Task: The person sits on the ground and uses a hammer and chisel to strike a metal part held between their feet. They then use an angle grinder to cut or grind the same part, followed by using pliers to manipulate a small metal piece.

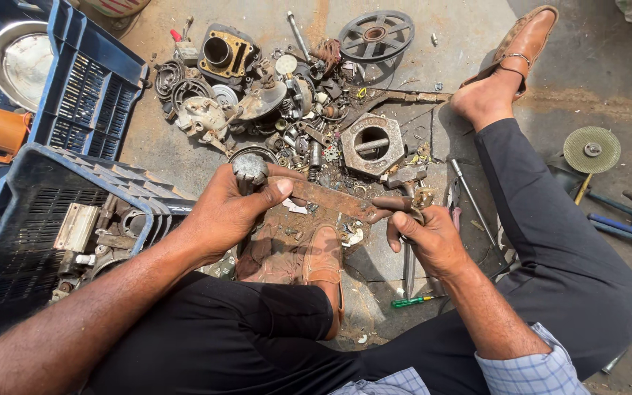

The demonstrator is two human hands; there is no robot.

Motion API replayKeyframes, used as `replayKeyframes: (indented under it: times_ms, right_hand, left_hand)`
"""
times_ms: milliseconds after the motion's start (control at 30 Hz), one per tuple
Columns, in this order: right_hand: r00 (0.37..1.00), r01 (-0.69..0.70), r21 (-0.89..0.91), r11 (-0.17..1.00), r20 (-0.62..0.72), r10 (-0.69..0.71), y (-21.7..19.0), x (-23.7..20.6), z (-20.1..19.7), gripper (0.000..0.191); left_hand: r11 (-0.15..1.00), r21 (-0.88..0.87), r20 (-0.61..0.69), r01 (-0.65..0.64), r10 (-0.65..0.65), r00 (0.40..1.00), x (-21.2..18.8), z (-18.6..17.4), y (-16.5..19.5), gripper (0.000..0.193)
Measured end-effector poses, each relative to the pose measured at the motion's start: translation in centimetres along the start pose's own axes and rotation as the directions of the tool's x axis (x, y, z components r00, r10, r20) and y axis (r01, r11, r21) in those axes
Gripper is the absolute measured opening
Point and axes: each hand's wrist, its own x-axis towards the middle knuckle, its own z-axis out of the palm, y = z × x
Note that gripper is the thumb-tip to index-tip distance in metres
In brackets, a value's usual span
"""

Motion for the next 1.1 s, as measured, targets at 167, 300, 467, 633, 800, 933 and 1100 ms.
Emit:
replayKeyframes:
  times_ms: [167,300,467,633,800,933,1100]
  right_hand:
    - [0.999,0.034,-0.016,0.999,0.032,-0.033,1.1,0.5,2.4,0.054]
    - [0.983,-0.165,0.037,0.986,-0.070,0.168,3.5,0.1,2.8,0.040]
    - [0.815,-0.461,0.232,0.856,-0.271,0.513,8.9,-1.1,3.7,0.019]
    - [0.770,-0.459,0.184,0.869,-0.406,0.493,11.1,2.3,5.5,0.018]
    - [0.833,-0.472,0.104,0.875,-0.273,0.482,9.7,9.2,8.5,0.031]
    - [0.865,-0.499,-0.126,0.857,-0.131,0.485,9.6,8.5,9.5,0.028]
    - [0.903,-0.418,-0.191,0.888,0.014,0.428,7.1,5.3,7.9,0.029]
  left_hand:
    - [0.991,0.091,0.097,-0.094,0.085,0.992,0.3,0.3,-0.2,0.030]
    - [0.987,0.139,0.044,-0.080,0.075,0.996,0.4,-0.3,-0.8,0.037]
    - [0.998,-0.014,-0.166,-0.069,0.065,0.984,0.7,-1.9,-1.8,0.036]
    - [0.992,0.024,-0.071,-0.125,0.127,0.989,0.6,-2.2,-2.4,0.035]
    - [0.996,-0.019,-0.079,-0.088,0.086,0.993,0.1,-2.4,-2.0,0.041]
    - [0.998,0.021,-0.130,-0.064,0.066,0.989,-0.1,-3.2,-2.4,0.042]
    - [0.996,0.028,-0.132,-0.090,0.093,0.987,0.0,-3.9,-3.6,0.044]
